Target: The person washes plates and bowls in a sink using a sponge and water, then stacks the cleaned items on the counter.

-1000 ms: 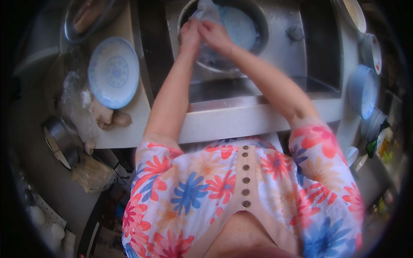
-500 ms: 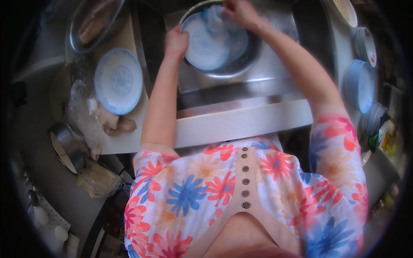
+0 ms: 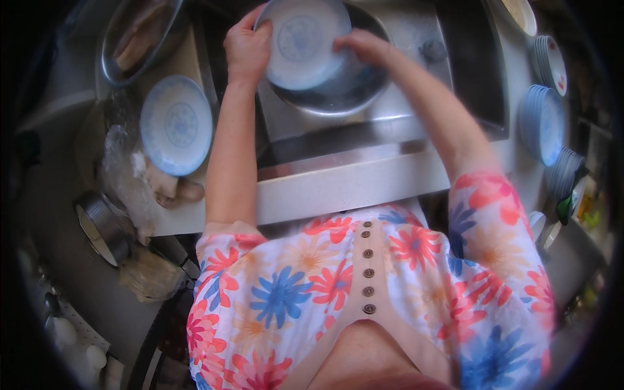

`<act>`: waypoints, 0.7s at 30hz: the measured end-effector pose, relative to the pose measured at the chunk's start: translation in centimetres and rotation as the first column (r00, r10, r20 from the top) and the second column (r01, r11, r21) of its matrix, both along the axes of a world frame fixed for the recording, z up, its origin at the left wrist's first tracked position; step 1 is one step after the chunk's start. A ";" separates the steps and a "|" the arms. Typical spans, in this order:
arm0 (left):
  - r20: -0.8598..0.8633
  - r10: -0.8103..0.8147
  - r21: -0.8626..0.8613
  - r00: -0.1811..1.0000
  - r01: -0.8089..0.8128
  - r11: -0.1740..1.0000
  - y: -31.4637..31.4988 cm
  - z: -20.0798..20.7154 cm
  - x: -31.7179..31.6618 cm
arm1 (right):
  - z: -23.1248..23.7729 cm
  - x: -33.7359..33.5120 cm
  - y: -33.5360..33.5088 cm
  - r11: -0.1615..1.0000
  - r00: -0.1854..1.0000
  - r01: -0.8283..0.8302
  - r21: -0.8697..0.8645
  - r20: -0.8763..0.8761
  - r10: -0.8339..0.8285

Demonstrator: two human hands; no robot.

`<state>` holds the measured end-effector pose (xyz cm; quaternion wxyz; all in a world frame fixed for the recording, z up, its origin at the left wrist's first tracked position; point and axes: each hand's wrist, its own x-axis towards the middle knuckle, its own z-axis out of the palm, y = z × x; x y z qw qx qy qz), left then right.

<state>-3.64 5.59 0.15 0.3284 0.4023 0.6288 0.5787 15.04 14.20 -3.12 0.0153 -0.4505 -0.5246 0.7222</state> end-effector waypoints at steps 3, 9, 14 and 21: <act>0.137 0.119 0.050 0.983 -0.127 0.991 0.6 -0.8 -0.4 | -0.6 0.1 -2.8 0.964 0.999 -0.015 -0.266 -0.053 0.001; 0.504 0.248 -0.173 0.828 -0.184 0.968 -0.1 -3.9 0.4 | 1.7 1.3 -3.2 0.869 0.875 0.201 -0.452 -0.316 -0.367; -0.070 -0.074 -0.496 0.995 0.029 0.868 -0.7 -5.7 2.4 | 4.2 4.8 -2.6 0.845 0.917 0.395 0.362 -0.096 -0.387; -0.537 -0.752 -0.700 0.383 0.295 0.650 -1.7 -7.7 8.2 | 3.6 7.5 -1.5 0.686 0.873 0.445 0.575 -0.106 -0.477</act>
